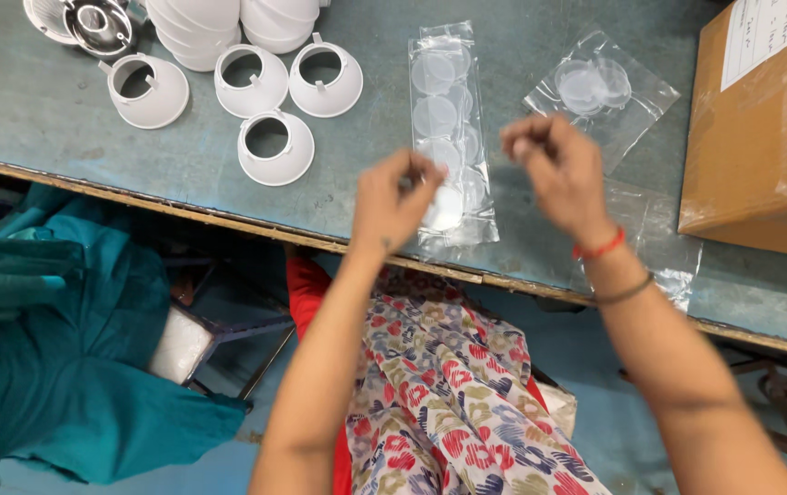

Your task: The person assembles white plastic light fixture housings with metal reflectors and places them into a cardboard box. They also pack small circular plastic caps into clear poly bags, sealing each bag after filling it.

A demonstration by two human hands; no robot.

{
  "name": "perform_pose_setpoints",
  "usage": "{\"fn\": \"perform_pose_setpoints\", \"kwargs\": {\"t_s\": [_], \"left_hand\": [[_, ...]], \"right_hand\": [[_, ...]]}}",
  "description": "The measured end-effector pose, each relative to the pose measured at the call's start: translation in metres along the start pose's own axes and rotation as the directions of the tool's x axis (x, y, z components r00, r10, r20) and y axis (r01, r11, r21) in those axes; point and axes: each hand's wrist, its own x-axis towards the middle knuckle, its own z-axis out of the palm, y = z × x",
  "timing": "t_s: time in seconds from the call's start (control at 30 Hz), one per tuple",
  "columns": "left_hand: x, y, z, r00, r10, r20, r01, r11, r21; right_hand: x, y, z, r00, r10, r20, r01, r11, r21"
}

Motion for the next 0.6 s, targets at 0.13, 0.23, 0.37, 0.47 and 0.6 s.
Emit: {"fn": "perform_pose_setpoints", "kwargs": {"t_s": [0.13, 0.23, 0.37, 0.47, 0.6], "left_hand": [[0.079, -0.001, 0.014, 0.974, 0.176, -0.142, -0.142, 0.965, 0.221], [0.104, -0.009, 0.036, 0.913, 0.311, -0.265, -0.152, 0.860, 0.487], [0.116, -0.021, 0.054, 0.842, 0.469, -0.266, -0.102, 0.622, 0.776], [0.117, -0.030, 0.052, 0.888, 0.400, -0.226, -0.140, 0.703, 0.698], [0.114, -0.036, 0.047, 0.908, 0.370, -0.197, -0.175, 0.762, 0.623]], "right_hand": [[0.080, 0.023, 0.009, 0.991, 0.128, -0.024, -0.117, 0.954, 0.278], [0.096, 0.033, 0.029, 0.973, 0.223, -0.065, -0.180, 0.899, 0.400], [0.087, 0.049, 0.043, 0.974, 0.185, -0.129, -0.142, 0.947, 0.288], [0.083, 0.057, 0.045, 0.962, 0.220, -0.161, -0.182, 0.958, 0.220], [0.077, 0.063, 0.046, 0.955, 0.230, -0.189, -0.198, 0.964, 0.176]]}}
